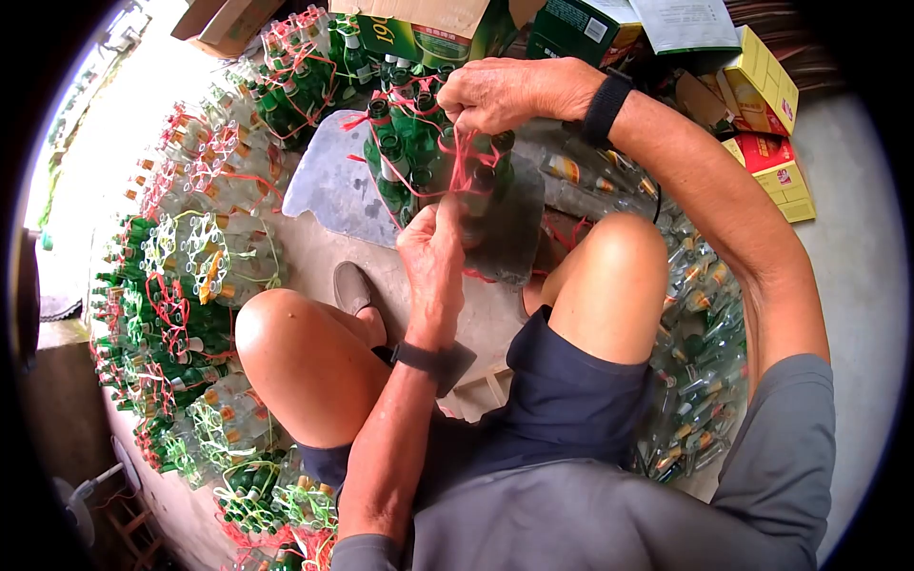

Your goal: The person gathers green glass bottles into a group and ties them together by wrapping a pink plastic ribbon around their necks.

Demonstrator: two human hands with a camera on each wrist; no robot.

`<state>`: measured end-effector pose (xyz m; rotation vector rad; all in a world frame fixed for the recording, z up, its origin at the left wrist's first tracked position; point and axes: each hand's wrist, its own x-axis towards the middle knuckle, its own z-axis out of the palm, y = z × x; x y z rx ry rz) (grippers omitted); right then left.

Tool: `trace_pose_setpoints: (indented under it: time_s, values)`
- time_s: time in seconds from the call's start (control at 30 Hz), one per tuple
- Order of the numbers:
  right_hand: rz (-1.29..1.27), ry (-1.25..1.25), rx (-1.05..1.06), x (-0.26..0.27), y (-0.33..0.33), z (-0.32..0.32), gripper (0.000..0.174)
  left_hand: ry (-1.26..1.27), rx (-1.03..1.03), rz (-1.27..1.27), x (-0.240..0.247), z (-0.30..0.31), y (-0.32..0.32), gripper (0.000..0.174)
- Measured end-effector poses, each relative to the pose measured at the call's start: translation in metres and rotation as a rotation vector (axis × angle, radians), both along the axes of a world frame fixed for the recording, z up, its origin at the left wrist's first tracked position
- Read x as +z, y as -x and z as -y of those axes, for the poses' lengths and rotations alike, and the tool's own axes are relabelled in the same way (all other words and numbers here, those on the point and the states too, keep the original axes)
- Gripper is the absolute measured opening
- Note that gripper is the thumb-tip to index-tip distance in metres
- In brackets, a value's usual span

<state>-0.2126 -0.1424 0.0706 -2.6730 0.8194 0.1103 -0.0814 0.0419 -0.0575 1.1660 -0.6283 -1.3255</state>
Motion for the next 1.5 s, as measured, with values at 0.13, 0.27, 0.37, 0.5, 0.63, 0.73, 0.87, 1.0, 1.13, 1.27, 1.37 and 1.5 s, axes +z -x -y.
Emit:
trace_pose_setpoints:
  time_s: [0.13,0.27,0.37,0.5,0.63,0.73,0.87,1.0,1.13,1.27,1.37,1.5]
  values:
    - [0.004,-0.085,0.0,0.001,-0.001,0.001,0.01,0.003,0.017,0.028,-0.003,0.001,0.003,0.03]
    - [-0.008,-0.091,-0.014,0.003,-0.002,0.0,0.009,0.009,0.026,0.005,-0.005,0.001,0.004,0.029]
    - [0.035,-0.048,0.036,-0.003,0.002,0.003,0.009,0.021,0.038,-0.003,-0.005,0.001,0.006,0.029]
    - [0.032,-0.001,0.042,-0.005,0.001,0.003,0.009,0.027,0.044,-0.018,-0.001,0.001,0.007,0.028]
    - [0.027,-0.02,0.008,-0.003,-0.003,0.003,0.01,0.011,0.037,-0.015,0.002,0.002,0.009,0.027]
    - [0.013,-0.012,0.026,0.0,-0.004,0.005,0.011,0.024,0.039,-0.006,0.002,0.004,0.011,0.027]
    - [-0.063,-0.086,-0.052,-0.009,-0.012,0.016,0.011,0.017,0.031,-0.025,0.002,0.004,0.012,0.028]
    - [-0.029,-0.163,-0.081,-0.017,-0.014,0.022,0.012,0.005,0.025,-0.036,0.003,0.004,0.012,0.029]
    - [-0.045,-0.161,-0.045,-0.01,-0.019,0.022,0.013,0.012,0.022,-0.028,0.0,0.005,0.014,0.03]
    - [-0.1,-0.196,-0.08,-0.006,-0.027,0.022,0.015,0.025,0.037,-0.017,0.001,0.005,0.016,0.029]
    - [-0.07,-0.183,-0.026,-0.014,-0.03,0.025,0.016,0.008,0.03,-0.03,0.001,0.005,0.014,0.029]
    - [-0.128,-0.234,-0.121,-0.01,-0.031,0.02,0.018,0.008,0.012,0.011,0.0,0.003,0.01,0.03]
